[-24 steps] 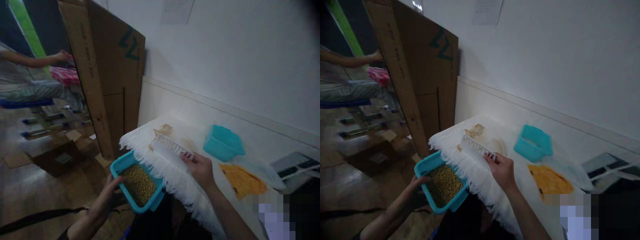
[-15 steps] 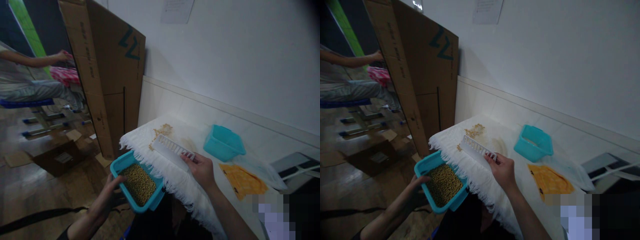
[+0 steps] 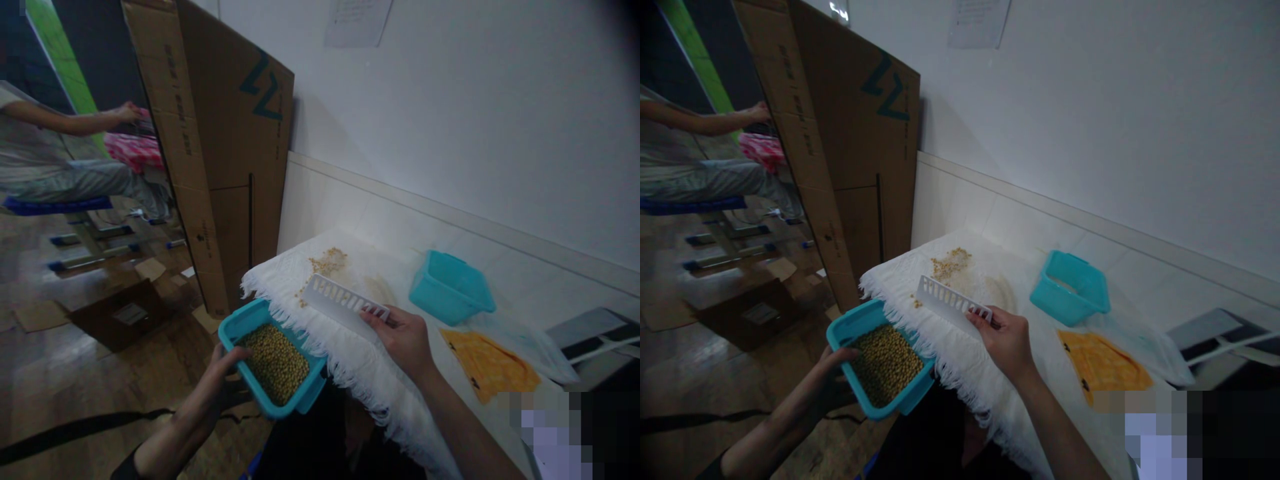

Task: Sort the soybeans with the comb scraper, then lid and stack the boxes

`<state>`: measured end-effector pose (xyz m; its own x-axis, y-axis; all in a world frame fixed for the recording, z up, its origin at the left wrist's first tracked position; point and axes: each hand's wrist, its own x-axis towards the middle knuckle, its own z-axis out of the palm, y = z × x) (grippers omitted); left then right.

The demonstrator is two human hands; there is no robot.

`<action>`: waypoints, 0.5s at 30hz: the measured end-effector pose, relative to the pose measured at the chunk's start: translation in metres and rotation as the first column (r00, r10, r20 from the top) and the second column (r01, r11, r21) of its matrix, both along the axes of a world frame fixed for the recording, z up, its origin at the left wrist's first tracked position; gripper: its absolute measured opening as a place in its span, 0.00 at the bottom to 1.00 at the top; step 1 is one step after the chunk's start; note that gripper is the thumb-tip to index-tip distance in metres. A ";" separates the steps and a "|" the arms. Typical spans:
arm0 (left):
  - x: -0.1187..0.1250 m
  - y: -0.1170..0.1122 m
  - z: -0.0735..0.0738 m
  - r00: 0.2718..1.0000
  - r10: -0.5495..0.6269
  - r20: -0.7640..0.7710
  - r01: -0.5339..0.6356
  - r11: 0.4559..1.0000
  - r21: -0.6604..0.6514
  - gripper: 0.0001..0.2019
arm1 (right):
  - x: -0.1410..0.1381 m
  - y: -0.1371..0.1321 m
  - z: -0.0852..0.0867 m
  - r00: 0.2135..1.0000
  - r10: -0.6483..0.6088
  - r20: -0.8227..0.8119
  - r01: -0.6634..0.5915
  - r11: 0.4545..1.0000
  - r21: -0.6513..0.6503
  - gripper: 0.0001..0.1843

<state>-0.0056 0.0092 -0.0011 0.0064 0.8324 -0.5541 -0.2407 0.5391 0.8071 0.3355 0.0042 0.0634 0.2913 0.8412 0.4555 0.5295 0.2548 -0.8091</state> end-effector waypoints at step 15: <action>-0.005 0.003 -0.004 1.000 -0.001 0.025 0.001 1.000 0.005 0.34 | -0.018 -0.004 0.005 1.000 0.001 0.029 0.000 1.000 -0.022 0.18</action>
<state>-0.0106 0.0127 -0.0054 0.0210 0.8354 -0.5492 -0.2598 0.5350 0.8039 0.3179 0.0005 0.0689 0.2778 0.8511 0.4454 0.5529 0.2375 -0.7987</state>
